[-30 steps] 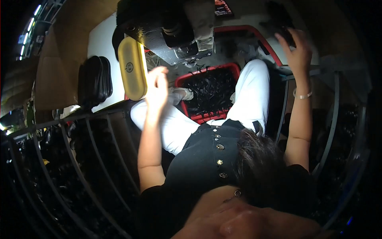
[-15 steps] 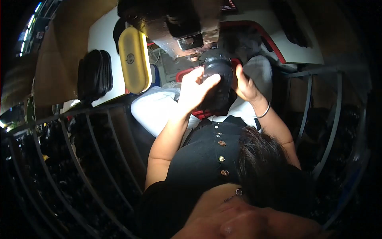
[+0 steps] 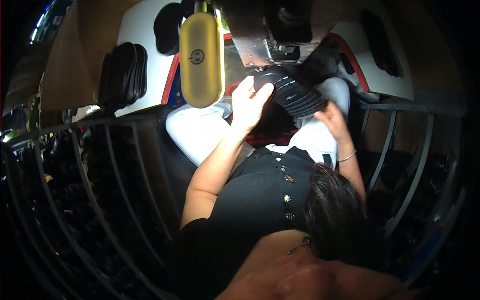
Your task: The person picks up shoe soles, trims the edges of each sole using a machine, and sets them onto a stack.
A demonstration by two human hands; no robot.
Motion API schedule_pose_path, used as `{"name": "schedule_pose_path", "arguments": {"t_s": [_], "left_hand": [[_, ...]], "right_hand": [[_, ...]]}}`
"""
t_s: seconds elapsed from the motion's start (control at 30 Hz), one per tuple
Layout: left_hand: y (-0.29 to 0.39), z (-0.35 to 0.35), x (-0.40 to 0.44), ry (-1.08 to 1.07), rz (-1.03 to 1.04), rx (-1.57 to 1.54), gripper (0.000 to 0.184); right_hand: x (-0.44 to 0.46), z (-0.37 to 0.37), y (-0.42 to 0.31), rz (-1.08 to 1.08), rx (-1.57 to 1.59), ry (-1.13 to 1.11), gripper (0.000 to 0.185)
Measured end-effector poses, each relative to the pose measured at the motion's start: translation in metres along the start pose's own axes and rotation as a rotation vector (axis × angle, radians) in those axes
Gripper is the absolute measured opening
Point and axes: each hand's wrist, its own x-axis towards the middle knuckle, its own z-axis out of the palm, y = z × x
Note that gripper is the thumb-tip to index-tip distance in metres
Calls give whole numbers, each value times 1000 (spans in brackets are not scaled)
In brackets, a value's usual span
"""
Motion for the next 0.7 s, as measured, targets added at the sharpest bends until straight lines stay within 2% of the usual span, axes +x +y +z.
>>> {"name": "schedule_pose_path", "arguments": {"t_s": [0.13,0.2,0.27,0.3,0.33,0.4,0.43,0.5,0.6,0.7], "left_hand": [[-3,-12,3,-25,24,157,16],[3,-15,0,-14,31,187,16],[12,-21,-6,20,59,222,18],[-1,-32,-6,44,45,164,17],[-1,-47,-7,24,-21,244,18],[3,-61,-14,79,-103,13,19],[5,-69,-15,86,-53,87,20],[-5,-92,-18,85,21,40,23],[-17,-125,-21,2,-129,-190,34],[-15,-141,-16,-201,-251,-17,44]], "right_hand": [[22,-35,-58,-188,-293,129,25],[38,-43,-87,-264,-485,92,24],[52,-39,-101,-301,-497,93,25],[55,-31,-110,-300,-535,98,25],[57,-20,-117,-299,-574,104,26],[61,-2,-120,-310,-622,105,27],[61,9,-121,-304,-580,103,28],[61,31,-125,-325,-617,107,29],[63,57,-134,-376,-601,55,31],[79,68,-132,-441,-683,-43,30]]}}
